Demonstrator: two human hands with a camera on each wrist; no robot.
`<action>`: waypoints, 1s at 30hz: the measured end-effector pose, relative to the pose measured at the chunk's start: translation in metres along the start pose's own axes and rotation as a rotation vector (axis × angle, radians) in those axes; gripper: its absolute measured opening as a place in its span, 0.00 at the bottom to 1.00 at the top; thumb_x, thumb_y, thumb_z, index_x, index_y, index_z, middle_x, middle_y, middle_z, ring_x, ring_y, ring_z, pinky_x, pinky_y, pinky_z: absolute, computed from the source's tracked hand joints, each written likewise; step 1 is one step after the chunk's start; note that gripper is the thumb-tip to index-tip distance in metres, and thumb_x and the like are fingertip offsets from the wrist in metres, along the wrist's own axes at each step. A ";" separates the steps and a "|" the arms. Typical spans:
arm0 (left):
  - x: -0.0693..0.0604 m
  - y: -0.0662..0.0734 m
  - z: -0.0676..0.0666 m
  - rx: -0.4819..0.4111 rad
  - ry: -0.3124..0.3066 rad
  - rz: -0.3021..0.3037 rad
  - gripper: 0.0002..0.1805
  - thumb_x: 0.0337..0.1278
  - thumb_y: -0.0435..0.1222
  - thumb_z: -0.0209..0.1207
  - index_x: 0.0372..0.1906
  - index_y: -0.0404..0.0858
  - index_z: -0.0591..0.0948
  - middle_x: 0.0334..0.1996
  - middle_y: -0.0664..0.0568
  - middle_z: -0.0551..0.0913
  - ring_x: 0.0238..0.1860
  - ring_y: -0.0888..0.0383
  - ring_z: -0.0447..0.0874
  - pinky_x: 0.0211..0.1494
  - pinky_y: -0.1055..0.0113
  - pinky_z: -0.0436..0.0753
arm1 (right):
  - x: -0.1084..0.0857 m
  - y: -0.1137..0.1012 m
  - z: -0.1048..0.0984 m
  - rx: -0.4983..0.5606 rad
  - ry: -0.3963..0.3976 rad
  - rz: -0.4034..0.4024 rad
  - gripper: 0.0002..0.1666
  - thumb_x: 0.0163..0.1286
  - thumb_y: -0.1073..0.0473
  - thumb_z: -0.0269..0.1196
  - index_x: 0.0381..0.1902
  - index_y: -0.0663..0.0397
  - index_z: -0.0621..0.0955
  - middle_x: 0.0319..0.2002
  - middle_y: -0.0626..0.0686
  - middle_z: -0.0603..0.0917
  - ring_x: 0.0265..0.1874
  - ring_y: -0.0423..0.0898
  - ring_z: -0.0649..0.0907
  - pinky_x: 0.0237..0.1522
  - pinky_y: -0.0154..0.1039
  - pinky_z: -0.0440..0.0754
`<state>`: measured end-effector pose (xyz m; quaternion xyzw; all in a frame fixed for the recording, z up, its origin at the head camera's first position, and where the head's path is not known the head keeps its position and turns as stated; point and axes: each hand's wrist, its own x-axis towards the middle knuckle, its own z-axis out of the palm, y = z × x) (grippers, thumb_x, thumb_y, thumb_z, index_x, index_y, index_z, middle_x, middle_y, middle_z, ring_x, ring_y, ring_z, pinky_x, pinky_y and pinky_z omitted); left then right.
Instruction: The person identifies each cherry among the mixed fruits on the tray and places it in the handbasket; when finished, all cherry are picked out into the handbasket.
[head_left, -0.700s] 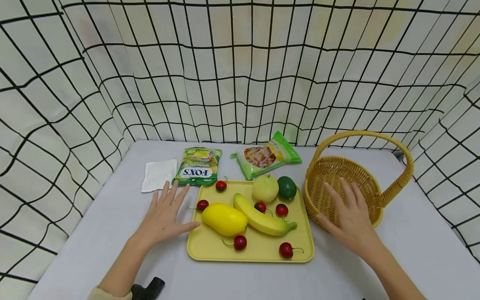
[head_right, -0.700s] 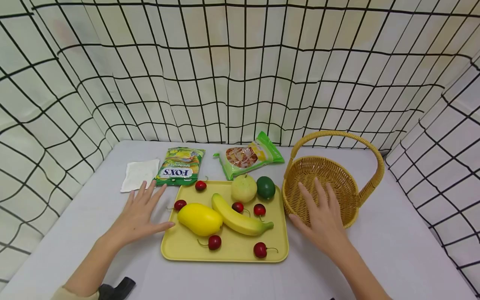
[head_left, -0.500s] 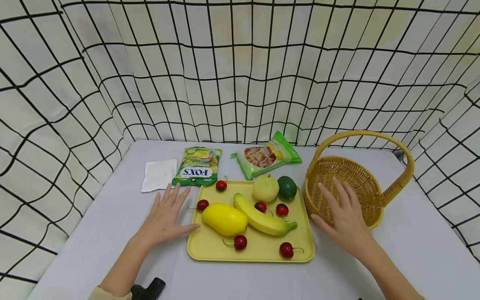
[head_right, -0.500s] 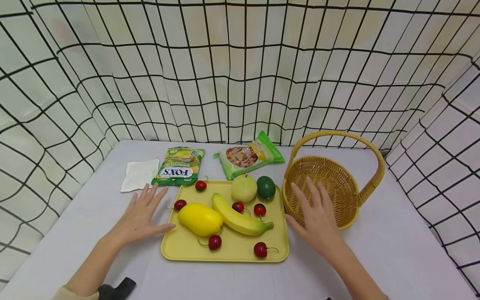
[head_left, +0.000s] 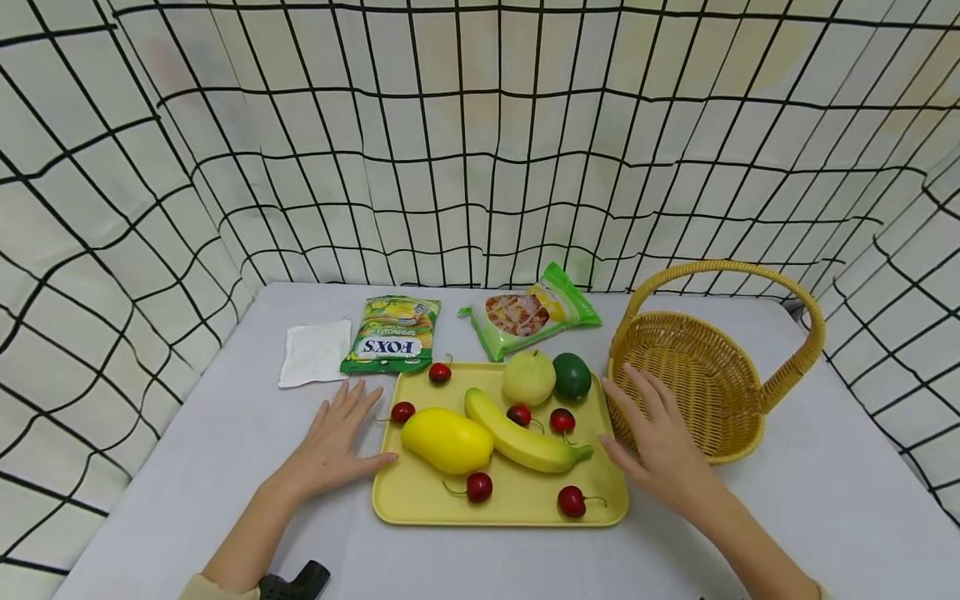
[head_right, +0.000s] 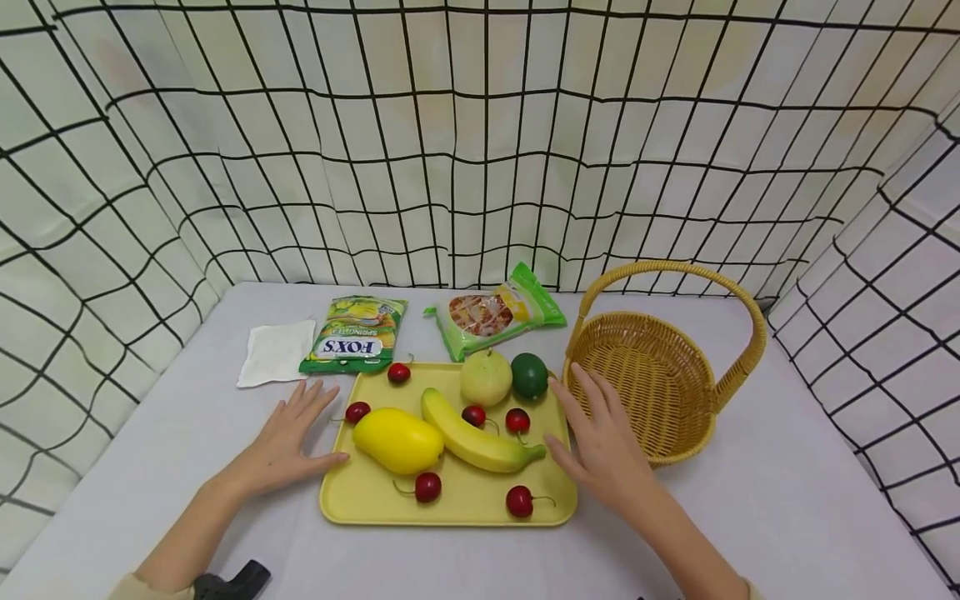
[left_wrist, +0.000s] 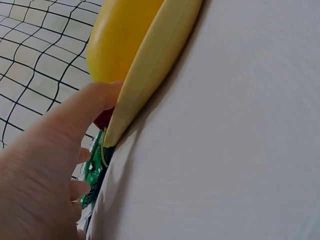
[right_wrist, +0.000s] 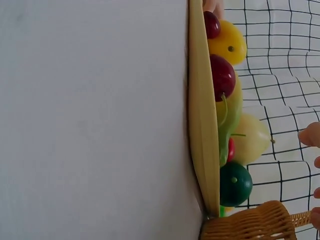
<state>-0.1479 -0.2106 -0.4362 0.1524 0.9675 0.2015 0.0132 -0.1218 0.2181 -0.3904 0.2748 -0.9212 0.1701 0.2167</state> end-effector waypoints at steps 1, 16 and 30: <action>0.000 -0.001 0.001 -0.006 -0.003 -0.001 0.52 0.41 0.65 0.58 0.69 0.38 0.59 0.69 0.35 0.49 0.70 0.39 0.37 0.66 0.39 0.42 | 0.000 -0.001 0.001 0.002 -0.011 -0.001 0.37 0.67 0.36 0.45 0.67 0.51 0.63 0.68 0.60 0.55 0.64 0.61 0.56 0.57 0.61 0.61; -0.005 -0.008 0.006 -0.051 -0.012 -0.011 0.47 0.44 0.63 0.57 0.65 0.37 0.64 0.69 0.36 0.52 0.69 0.40 0.41 0.67 0.43 0.39 | 0.007 -0.014 0.022 0.079 -0.098 -0.025 0.33 0.61 0.58 0.63 0.63 0.54 0.67 0.60 0.61 0.67 0.58 0.54 0.68 0.54 0.52 0.71; 0.000 -0.008 0.011 -0.028 0.017 0.014 0.47 0.46 0.62 0.56 0.68 0.42 0.60 0.69 0.39 0.53 0.69 0.41 0.43 0.67 0.44 0.39 | 0.016 -0.014 0.036 0.143 -0.189 0.030 0.25 0.65 0.55 0.58 0.59 0.55 0.72 0.55 0.55 0.72 0.55 0.49 0.72 0.55 0.47 0.72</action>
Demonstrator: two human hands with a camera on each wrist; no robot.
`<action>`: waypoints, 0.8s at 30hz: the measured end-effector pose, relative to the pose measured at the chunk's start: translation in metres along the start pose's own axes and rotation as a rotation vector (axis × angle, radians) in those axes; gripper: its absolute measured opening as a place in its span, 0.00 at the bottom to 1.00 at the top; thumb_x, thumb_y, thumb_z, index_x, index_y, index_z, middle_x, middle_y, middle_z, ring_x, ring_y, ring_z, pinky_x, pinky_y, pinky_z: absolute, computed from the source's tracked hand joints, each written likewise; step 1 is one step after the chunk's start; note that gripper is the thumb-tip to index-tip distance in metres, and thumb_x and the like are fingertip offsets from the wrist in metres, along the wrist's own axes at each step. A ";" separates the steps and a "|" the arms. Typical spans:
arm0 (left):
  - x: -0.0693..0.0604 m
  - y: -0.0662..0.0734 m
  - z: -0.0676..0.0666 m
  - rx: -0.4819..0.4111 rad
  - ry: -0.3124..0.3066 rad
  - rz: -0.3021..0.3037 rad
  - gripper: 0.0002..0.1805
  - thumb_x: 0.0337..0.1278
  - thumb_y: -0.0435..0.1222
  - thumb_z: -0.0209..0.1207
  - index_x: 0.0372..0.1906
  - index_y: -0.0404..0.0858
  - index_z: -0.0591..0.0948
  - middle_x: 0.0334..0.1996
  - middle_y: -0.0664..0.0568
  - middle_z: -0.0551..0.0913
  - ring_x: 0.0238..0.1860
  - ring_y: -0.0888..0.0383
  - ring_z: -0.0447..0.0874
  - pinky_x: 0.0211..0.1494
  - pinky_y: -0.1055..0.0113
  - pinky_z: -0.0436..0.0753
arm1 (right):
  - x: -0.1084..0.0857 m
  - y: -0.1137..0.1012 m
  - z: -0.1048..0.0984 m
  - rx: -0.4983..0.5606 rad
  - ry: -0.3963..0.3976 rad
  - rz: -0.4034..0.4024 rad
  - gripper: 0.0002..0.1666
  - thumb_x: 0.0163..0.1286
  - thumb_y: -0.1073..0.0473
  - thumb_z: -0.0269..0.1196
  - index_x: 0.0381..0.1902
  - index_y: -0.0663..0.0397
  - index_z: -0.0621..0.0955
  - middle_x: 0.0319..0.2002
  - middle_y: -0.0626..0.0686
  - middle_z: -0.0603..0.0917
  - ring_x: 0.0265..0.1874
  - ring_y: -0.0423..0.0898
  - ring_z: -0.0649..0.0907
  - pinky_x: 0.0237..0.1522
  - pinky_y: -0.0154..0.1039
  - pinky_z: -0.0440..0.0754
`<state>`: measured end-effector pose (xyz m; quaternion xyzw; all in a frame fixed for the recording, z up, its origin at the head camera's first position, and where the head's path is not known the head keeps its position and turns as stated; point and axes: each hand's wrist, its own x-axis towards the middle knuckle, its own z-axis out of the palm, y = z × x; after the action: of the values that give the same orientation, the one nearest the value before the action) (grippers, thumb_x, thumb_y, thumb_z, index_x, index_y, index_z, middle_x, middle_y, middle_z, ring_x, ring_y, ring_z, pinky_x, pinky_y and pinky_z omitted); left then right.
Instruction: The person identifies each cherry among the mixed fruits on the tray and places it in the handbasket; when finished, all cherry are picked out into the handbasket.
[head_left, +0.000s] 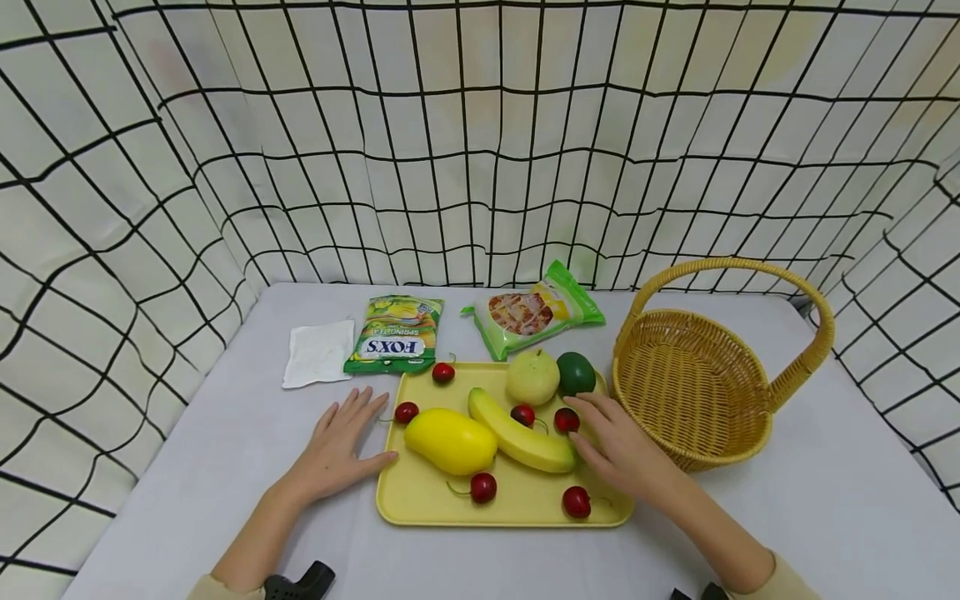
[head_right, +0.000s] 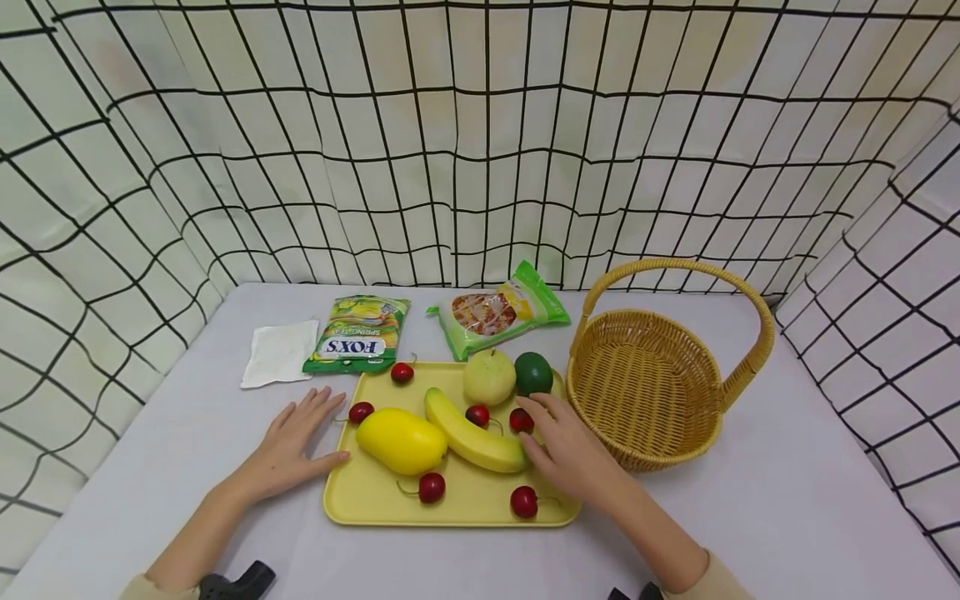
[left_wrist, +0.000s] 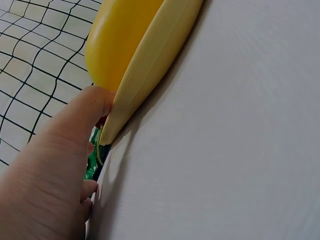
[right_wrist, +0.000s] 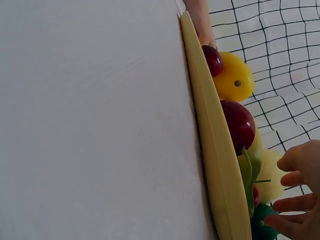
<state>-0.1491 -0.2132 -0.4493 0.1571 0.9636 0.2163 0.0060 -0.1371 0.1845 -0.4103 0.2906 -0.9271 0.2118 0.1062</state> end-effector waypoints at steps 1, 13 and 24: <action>0.000 0.000 0.000 0.000 0.001 0.005 0.46 0.46 0.62 0.56 0.69 0.43 0.60 0.69 0.39 0.53 0.69 0.41 0.43 0.67 0.44 0.39 | 0.000 0.001 0.001 0.003 -0.006 0.007 0.25 0.65 0.55 0.59 0.59 0.56 0.72 0.55 0.55 0.72 0.55 0.49 0.72 0.54 0.47 0.72; 0.002 0.002 0.002 0.000 0.004 0.043 0.42 0.48 0.59 0.57 0.67 0.43 0.63 0.69 0.41 0.55 0.69 0.42 0.45 0.67 0.44 0.40 | -0.003 0.007 0.014 0.080 -0.071 0.084 0.23 0.66 0.58 0.57 0.59 0.55 0.72 0.53 0.53 0.75 0.53 0.49 0.74 0.52 0.46 0.75; 0.000 0.004 0.001 -0.001 0.019 0.056 0.42 0.48 0.57 0.58 0.67 0.42 0.63 0.68 0.42 0.58 0.69 0.43 0.48 0.67 0.44 0.41 | -0.002 0.012 0.019 0.090 -0.063 0.068 0.22 0.65 0.63 0.57 0.57 0.46 0.76 0.50 0.50 0.77 0.50 0.46 0.75 0.50 0.44 0.76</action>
<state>-0.1479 -0.2096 -0.4489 0.1820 0.9587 0.2182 -0.0093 -0.1444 0.1859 -0.4319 0.2697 -0.9288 0.2476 0.0566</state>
